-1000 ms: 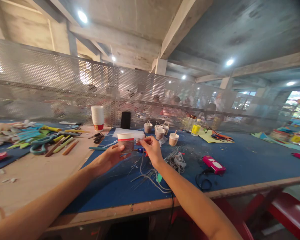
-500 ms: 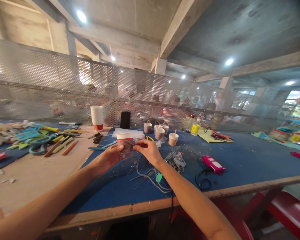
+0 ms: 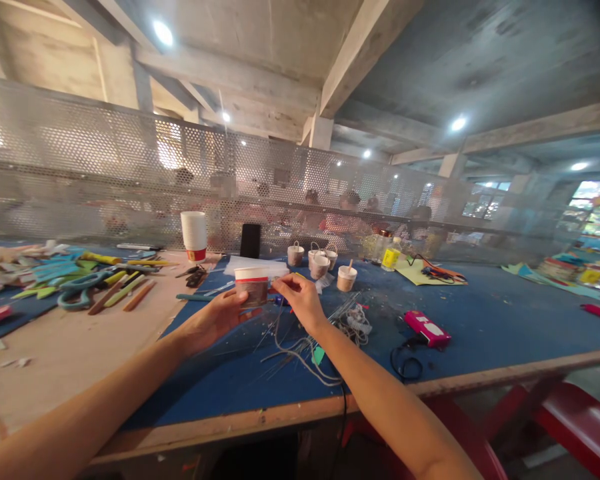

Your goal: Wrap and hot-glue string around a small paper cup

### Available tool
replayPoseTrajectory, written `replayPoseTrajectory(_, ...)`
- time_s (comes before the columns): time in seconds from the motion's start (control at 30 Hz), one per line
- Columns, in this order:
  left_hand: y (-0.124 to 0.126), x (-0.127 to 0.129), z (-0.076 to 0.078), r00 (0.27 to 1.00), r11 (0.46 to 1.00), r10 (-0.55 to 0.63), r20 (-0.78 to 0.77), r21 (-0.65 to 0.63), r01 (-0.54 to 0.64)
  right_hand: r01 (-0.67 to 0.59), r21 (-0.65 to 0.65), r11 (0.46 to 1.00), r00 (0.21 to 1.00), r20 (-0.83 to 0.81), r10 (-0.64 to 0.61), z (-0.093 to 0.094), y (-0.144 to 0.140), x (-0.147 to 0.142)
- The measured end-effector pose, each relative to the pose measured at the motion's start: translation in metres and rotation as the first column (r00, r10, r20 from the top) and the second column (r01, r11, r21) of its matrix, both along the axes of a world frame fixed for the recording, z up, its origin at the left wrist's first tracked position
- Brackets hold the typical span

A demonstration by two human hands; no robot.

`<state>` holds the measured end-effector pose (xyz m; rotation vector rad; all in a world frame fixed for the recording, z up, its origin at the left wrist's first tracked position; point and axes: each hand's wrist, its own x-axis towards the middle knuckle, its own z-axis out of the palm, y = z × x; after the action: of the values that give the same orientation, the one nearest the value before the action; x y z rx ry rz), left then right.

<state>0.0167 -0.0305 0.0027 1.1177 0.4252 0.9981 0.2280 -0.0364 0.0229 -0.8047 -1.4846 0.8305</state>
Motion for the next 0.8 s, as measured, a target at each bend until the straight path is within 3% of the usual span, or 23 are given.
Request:
replayPoseTrajectory(0.27, -0.001, 0.0, 0.002, 1.0, 1.0, -0.022, -0.01, 0.002, 0.022, 0.03, -0.025, 0.999, 1.0, -0.009, -0.03, 0.005, -0.005, 0.0)
replayPoseTrajectory(0.57, 0.003, -0.003, -0.003, 0.996, 0.996, -0.086, 0.012, 0.035, 0.086, 0.008, 0.01, 1.0, 0.999, -0.038, -0.007, -0.003, 0.004, 0.001)
replayPoseTrajectory(0.8, 0.006, -0.003, -0.007, 0.998, 0.997, -0.068, -0.015, 0.04, 0.069, 0.014, 0.028, 1.0, 0.999, -0.033, -0.013, -0.008, 0.009, 0.002)
